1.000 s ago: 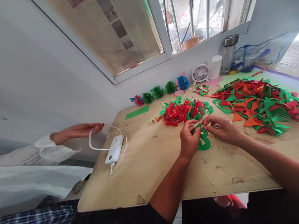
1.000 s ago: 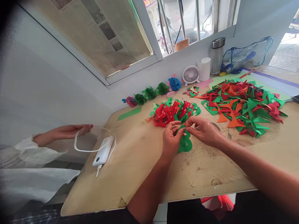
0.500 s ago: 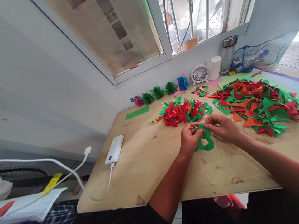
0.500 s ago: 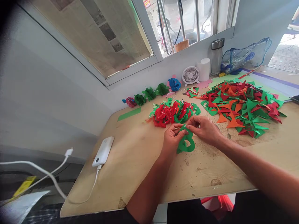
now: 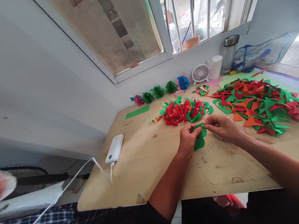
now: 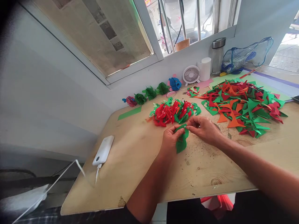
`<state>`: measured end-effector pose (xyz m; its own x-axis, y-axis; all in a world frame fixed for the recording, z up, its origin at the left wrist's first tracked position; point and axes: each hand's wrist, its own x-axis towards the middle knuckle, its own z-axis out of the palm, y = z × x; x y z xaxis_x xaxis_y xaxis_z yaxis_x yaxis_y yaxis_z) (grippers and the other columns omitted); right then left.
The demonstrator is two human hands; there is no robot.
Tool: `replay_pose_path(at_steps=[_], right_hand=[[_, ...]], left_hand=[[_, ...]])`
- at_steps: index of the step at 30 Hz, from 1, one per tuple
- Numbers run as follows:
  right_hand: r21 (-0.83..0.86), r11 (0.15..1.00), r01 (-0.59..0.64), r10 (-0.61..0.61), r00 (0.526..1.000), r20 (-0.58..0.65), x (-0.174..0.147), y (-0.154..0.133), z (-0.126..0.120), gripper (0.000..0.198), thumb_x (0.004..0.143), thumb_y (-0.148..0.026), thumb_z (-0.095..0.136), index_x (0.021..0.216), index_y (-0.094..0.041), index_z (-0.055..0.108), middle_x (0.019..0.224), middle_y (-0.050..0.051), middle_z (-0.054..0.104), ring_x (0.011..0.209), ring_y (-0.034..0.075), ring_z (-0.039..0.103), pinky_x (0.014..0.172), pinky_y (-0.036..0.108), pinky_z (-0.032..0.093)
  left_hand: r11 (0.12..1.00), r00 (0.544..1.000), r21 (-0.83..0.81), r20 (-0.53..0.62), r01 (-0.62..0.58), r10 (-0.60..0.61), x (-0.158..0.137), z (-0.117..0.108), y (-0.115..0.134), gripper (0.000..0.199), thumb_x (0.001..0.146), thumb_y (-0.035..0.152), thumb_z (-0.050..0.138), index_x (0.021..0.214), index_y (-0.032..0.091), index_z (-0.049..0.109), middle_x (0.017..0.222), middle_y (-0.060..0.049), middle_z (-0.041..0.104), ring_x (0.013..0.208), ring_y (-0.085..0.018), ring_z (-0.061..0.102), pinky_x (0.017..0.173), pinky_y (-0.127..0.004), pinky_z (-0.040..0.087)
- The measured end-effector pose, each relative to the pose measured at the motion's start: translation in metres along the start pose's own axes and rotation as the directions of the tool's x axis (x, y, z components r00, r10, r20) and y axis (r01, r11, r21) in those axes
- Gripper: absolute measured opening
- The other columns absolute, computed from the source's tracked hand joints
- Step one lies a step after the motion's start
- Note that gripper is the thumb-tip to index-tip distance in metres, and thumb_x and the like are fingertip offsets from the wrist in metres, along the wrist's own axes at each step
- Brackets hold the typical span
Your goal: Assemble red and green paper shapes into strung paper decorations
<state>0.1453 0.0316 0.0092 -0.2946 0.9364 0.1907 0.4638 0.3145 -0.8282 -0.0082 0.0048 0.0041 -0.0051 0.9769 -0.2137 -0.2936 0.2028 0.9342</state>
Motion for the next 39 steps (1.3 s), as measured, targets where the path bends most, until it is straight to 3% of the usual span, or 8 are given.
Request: replay_pose_path(at_steps=[9, 17, 25, 32, 34, 39], right_hand=[[-0.022, 0.999, 0.025, -0.022, 0.993, 0.12, 0.001, 0.001, -0.006, 0.022, 0.08, -0.04, 0.055, 0.072, -0.02, 0.057, 0.066, -0.001, 0.057, 0.054, 0.011, 0.046, 0.052, 0.025, 0.037], [-0.25, 0.949, 0.192, -0.181, 0.981, 0.066, -0.001, 0.006, -0.004, 0.008, 0.079, -0.027, 0.055, 0.076, -0.02, 0.057, 0.075, 0.003, 0.059, 0.067, 0.015, 0.051, 0.059, 0.027, 0.04], [-0.367, 0.891, 0.265, -0.271, 0.962, 0.036, -0.004, 0.004, -0.003, 0.004, 0.081, -0.022, 0.053, 0.077, -0.02, 0.054, 0.079, 0.004, 0.06, 0.076, 0.019, 0.053, 0.064, 0.029, 0.04], [-0.394, 0.845, 0.362, -0.386, 0.922, 0.018, -0.007, -0.009, -0.005, 0.008, 0.083, -0.02, 0.048, 0.077, -0.02, 0.054, 0.08, 0.006, 0.06, 0.077, 0.02, 0.053, 0.065, 0.03, 0.04], [-0.371, 0.864, 0.342, -0.37, 0.929, -0.005, -0.008, -0.011, -0.005, 0.009, 0.083, -0.021, 0.048, 0.076, -0.021, 0.054, 0.078, 0.006, 0.061, 0.074, 0.019, 0.054, 0.064, 0.029, 0.04], [-0.298, 0.937, 0.182, -0.192, 0.981, -0.003, -0.007, -0.01, -0.004, 0.007, 0.078, -0.023, 0.052, 0.073, -0.021, 0.057, 0.063, -0.001, 0.059, 0.055, 0.012, 0.051, 0.052, 0.023, 0.037]], left_hand=[[0.973, 0.986, 0.168, -0.016, -0.159, 0.164, 0.0, -0.001, 0.001, 0.009, 0.062, 0.02, 0.068, 0.07, 0.014, 0.066, 0.06, 0.002, 0.058, 0.054, -0.008, 0.048, 0.058, -0.022, 0.041], [0.967, 0.985, 0.189, 0.006, -0.168, 0.17, 0.0, -0.001, 0.0, 0.007, 0.064, 0.016, 0.065, 0.071, 0.015, 0.067, 0.065, -0.001, 0.064, 0.059, -0.01, 0.054, 0.062, -0.024, 0.044], [0.939, 0.98, 0.283, 0.02, -0.198, 0.2, 0.001, -0.001, -0.001, 0.008, 0.065, 0.016, 0.063, 0.071, 0.014, 0.068, 0.068, -0.002, 0.065, 0.061, -0.011, 0.056, 0.062, -0.024, 0.045], [0.903, 0.965, 0.362, -0.032, -0.232, 0.261, 0.0, -0.003, 0.001, 0.008, 0.068, 0.017, 0.062, 0.072, 0.014, 0.068, 0.064, -0.001, 0.063, 0.059, -0.011, 0.055, 0.06, -0.024, 0.044], [0.899, 0.963, 0.37, -0.038, -0.235, 0.267, 0.001, -0.004, 0.0, 0.008, 0.068, 0.016, 0.061, 0.072, 0.014, 0.068, 0.064, -0.001, 0.064, 0.06, -0.011, 0.055, 0.061, -0.024, 0.044], [0.913, 0.972, 0.348, -0.025, -0.211, 0.234, 0.001, -0.004, 0.0, 0.008, 0.067, 0.016, 0.062, 0.072, 0.015, 0.068, 0.066, -0.002, 0.065, 0.06, -0.012, 0.057, 0.061, -0.024, 0.044]])
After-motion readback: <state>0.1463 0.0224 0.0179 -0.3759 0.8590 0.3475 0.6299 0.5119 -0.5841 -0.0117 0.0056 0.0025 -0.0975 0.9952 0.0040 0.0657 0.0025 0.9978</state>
